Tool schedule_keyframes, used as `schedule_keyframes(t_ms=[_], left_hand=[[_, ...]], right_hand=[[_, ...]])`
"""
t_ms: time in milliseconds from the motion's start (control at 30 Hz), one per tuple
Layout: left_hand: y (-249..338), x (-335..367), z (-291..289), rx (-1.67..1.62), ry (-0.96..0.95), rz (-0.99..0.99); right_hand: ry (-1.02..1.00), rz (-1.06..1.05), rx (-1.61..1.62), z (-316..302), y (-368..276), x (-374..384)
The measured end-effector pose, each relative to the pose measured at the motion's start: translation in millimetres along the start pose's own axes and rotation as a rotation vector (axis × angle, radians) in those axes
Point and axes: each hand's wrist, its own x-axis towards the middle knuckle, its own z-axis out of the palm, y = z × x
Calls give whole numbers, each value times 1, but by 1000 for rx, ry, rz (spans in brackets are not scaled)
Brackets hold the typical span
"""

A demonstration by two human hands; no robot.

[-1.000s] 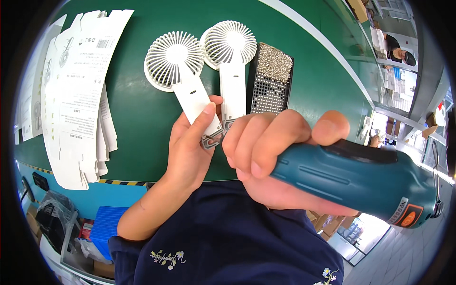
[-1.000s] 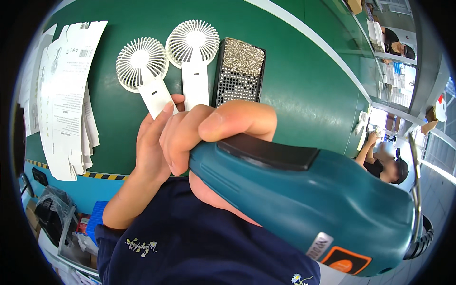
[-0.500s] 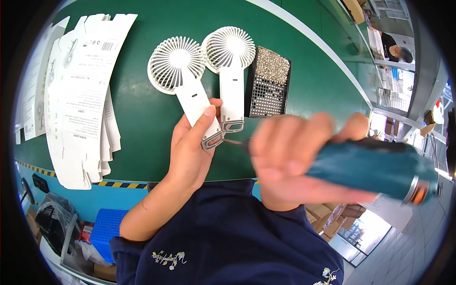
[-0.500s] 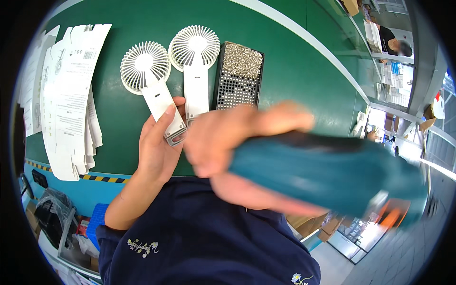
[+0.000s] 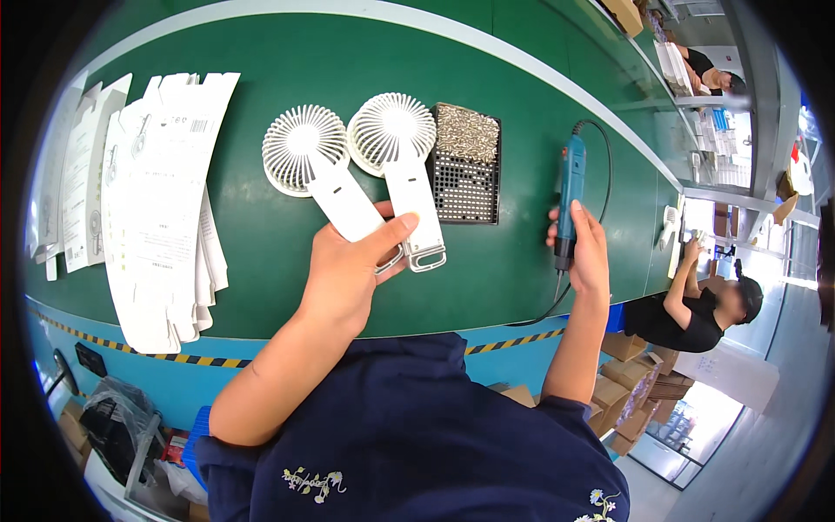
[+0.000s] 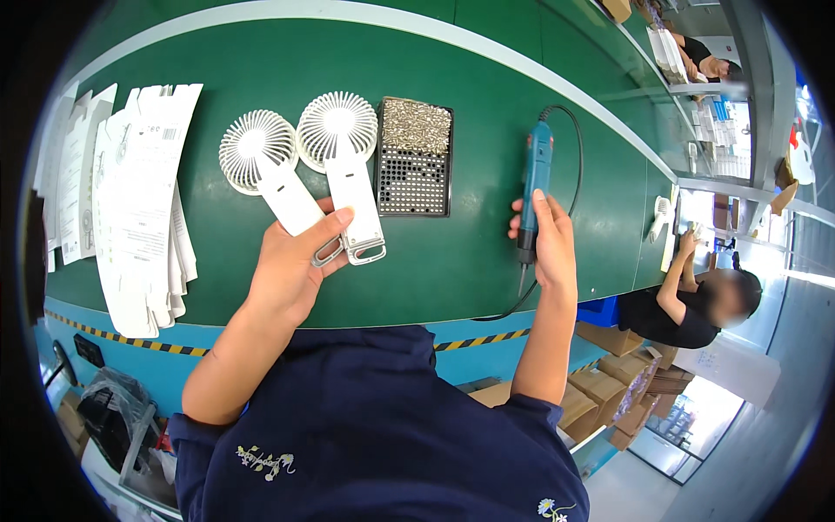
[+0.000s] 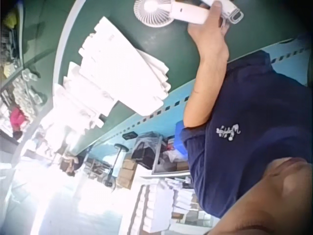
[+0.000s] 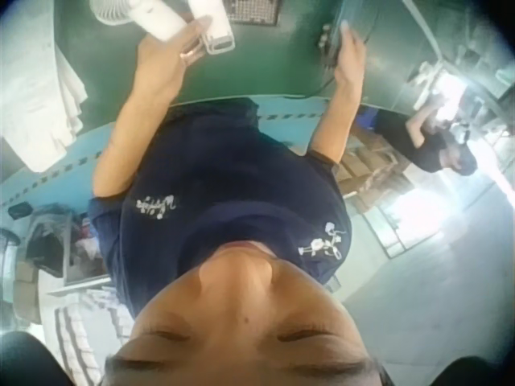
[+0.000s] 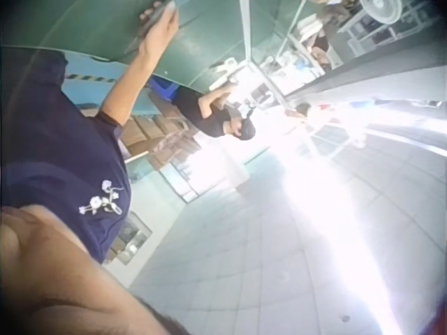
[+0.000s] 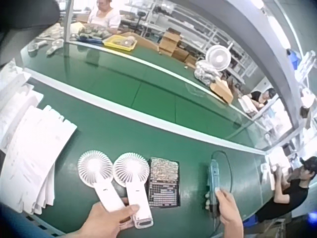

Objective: Assembling and packing handheld fans on an electronics production line.

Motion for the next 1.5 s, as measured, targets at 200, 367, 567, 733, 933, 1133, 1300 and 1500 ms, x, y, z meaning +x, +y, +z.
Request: schedule_keyframes(t_ms=[200,367,567,733,933,1133,1300,1500], left_hand=[[-10,-7,-1,-125,38,14],[-21,-25,-2,-202,61,80],[-24,-27,-6,-160,54,110],[-19,-24,-7,-101,137,131],[-15,-32,-1,-123,107,147],[-32,-29,-6,-28,-10,160],[-30,-23,-3,-130,-33,184],[-39,-24,-2,-152,27,129]], right_hand=[[158,-513,-439,67,1,-75],[-337,12,323,141,-10,-117],[-484,82,541,161,7,-107],[-470,-4,404,158,9,-117],[-421,-53,452,156,9,-136],[-447,-97,363,152,0,-116],[-327,-71,538,167,7,-119],[-494,-10,394,174,15,-123]])
